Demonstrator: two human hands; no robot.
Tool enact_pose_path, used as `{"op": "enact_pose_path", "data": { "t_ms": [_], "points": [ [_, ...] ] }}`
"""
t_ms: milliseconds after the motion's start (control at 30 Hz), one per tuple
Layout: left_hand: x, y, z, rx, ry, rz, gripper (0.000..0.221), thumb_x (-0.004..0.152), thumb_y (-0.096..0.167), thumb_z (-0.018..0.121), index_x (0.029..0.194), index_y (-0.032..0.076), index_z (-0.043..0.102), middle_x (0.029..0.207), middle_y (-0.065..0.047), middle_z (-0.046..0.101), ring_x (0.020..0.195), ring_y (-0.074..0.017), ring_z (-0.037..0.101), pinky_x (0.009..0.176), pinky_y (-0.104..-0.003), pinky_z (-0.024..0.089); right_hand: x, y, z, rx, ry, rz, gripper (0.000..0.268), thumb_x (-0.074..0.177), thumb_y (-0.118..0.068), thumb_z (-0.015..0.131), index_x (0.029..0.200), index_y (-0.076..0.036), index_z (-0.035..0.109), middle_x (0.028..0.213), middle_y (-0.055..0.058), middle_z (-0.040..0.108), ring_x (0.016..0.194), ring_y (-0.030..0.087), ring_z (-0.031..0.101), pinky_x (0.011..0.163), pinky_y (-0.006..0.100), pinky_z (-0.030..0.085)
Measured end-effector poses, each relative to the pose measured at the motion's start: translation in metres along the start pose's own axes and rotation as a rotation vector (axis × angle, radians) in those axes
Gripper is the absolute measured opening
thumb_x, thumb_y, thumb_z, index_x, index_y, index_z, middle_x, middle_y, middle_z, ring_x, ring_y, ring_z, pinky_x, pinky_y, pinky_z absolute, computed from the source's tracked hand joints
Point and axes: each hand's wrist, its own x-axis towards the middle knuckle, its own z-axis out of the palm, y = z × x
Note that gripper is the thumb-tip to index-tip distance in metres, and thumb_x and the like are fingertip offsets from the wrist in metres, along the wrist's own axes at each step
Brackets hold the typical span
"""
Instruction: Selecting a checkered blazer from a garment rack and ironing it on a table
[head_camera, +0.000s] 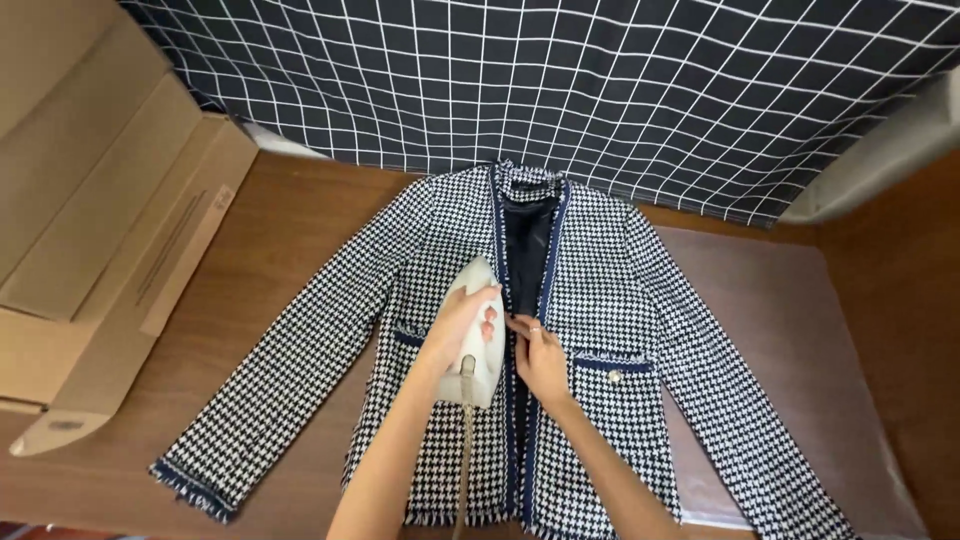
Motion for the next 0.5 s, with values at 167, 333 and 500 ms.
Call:
{"op": "enact_pose_path", "data": {
  "t_ms": [167, 333, 500],
  "points": [
    [0.031, 0.021, 0.001, 0.009, -0.010, 0.025, 0.031, 0.070, 0.014, 0.064, 0.093, -0.004, 0.051, 0.052, -0.004, 0.044, 0.038, -0.0093, 0.043, 0.030, -0.022, 0.040, 0.004, 0.000, -0.003, 0.013, -0.032, 0.044, 0.025, 0.077, -0.004, 0.049, 0.098, -0.017, 0.045, 0.096, -0.010, 0.067, 0.086, 0.013, 0.061, 0.073, 0.027, 0.046],
    [0.051, 0.028, 0.003, -0.016, -0.004, 0.049, 0.024, 0.069, 0.012, 0.064, 0.085, -0.002, 0.054, 0.051, -0.003, 0.044, 0.037, -0.0069, 0.041, 0.029, -0.020, 0.039, 0.009, -0.004, -0.015, -0.036, -0.006, 0.025, 0.018, 0.078, -0.007, 0.051, 0.093, -0.016, 0.050, 0.082, 0.000, 0.069, 0.075, 0.018, 0.063, 0.069, 0.029, 0.048],
    [0.052, 0.022, 0.001, -0.001, 0.028, -0.029, 0.027, 0.070, 0.017, 0.066, 0.083, -0.002, 0.054, 0.052, -0.002, 0.040, 0.040, -0.0068, 0.040, 0.032, -0.019, 0.037, 0.024, 0.001, -0.029, 0.253, -0.151, 0.111, 0.024, 0.078, -0.001, 0.046, 0.096, -0.016, 0.049, 0.089, -0.006, 0.069, 0.079, 0.018, 0.064, 0.071, 0.028, 0.049]
  ]
}}
